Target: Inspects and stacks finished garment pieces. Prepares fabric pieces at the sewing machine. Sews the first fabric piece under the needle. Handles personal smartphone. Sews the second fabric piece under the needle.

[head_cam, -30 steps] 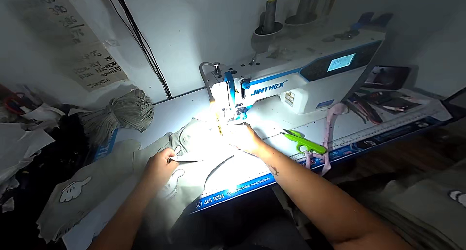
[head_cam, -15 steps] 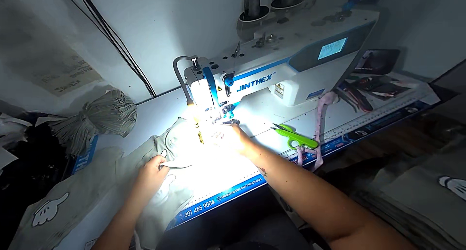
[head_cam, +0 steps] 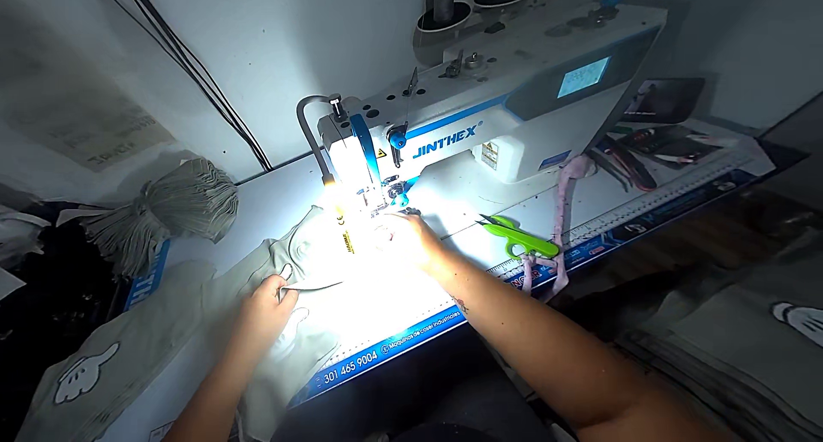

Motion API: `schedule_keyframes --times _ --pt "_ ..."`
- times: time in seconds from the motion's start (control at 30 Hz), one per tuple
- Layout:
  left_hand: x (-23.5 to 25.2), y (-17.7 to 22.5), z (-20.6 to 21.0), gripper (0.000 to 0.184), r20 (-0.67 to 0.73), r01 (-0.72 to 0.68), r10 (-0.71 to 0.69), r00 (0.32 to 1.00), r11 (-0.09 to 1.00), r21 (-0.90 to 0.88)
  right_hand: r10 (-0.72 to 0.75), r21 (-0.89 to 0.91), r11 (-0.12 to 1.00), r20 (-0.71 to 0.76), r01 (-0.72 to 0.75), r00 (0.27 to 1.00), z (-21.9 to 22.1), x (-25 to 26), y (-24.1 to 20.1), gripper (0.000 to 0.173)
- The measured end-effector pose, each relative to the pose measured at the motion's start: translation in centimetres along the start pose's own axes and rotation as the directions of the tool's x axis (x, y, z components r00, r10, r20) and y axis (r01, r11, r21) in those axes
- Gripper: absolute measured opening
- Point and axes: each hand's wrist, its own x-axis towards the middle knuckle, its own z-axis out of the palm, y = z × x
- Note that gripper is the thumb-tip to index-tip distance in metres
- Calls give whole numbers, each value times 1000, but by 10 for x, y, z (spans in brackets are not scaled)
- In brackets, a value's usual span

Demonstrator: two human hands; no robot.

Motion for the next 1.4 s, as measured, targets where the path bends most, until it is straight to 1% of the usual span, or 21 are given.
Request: schedule_keyframes --times 0.1,0.17,0.23,0.33,0.37,0.43,0.5,0.57,0.63,0.7,0.77,0.83,0.9,0.97,1.03,1.1,1.17,1.2,1.23,1.33,1.4 --pt "-2 3 0 15 -11 -3 3 1000 999 39 -86 -79 994 -119 77 989 -3 -3 6 15" --pt "-3 7 -1 14 0 9 -9 1000 999 50 -73 -78 995 -119 64 990 -11 -5 4 17" --pt "-4 8 -1 14 -2 2 -2 1000 998 57 -71 -72 995 -45 68 996 -20 -7 1 19" --pt "-3 6 0 14 -20 -7 8 1000 998 58 -133 -62 988 120 141 984 -21 -7 7 42" --pt "-3 5 0 14 -23 -9 11 1000 998 56 -153 -61 984 163 165 975 -21 -7 6 45" --pt "-4 4 0 15 -40 -22 25 999 997 75 -167 -83 978 227 190 959 -22 -6 5 44" --pt "-7 5 1 24 -124 -111 131 984 982 154 -161 -91 978 241 187 957 -24 -6 2 41" --pt "-11 16 2 36 -234 -246 303 924 938 244 -160 -104 976 254 192 954 -24 -6 2 40" --pt "-15 37 9 37 -275 -369 420 865 904 217 -185 -106 970 254 218 949 -24 -7 1 35" --pt "-17 59 23 37 -192 -474 507 841 859 191 -211 -111 963 255 245 944 -25 -7 -1 30" --pt "-10 78 38 41 -42 -543 554 831 827 146 -219 -118 959 268 257 938 -27 -8 -2 33" --pt "0 85 56 47 70 -547 543 837 823 150 -168 -167 960 291 223 942 -28 -8 -5 35" --pt "5 84 68 55 129 -533 517 846 827 179 -92 -221 961 321 169 942 -29 -8 -11 35" --pt "5 85 69 60 175 -494 466 867 851 179 42 -283 955 405 82 913 -34 -6 -17 43" --pt "4 86 67 63 224 -453 415 882 877 159 117 -311 950 442 29 889 -35 -5 -21 46" --pt "4 85 67 65 238 -443 403 884 884 151 107 -290 957 407 17 907 -34 -6 -17 49" --pt "5 84 67 67 239 -442 402 884 885 148 -21 -187 979 272 74 962 -28 -10 -3 52" --pt "6 83 68 68 241 -447 407 881 882 146 -84 -137 984 195 112 977 -26 -11 3 50" --pt "8 83 68 69 247 -453 411 878 879 149 -127 -115 983 129 142 983 -24 -11 7 44" --pt "15 82 69 70 245 -484 445 861 866 128 -138 -138 980 45 143 989 -25 -11 8 25" --pt "21 82 70 70 252 -510 475 843 855 94 -165 -151 975 6 164 986 -25 -10 10 20"
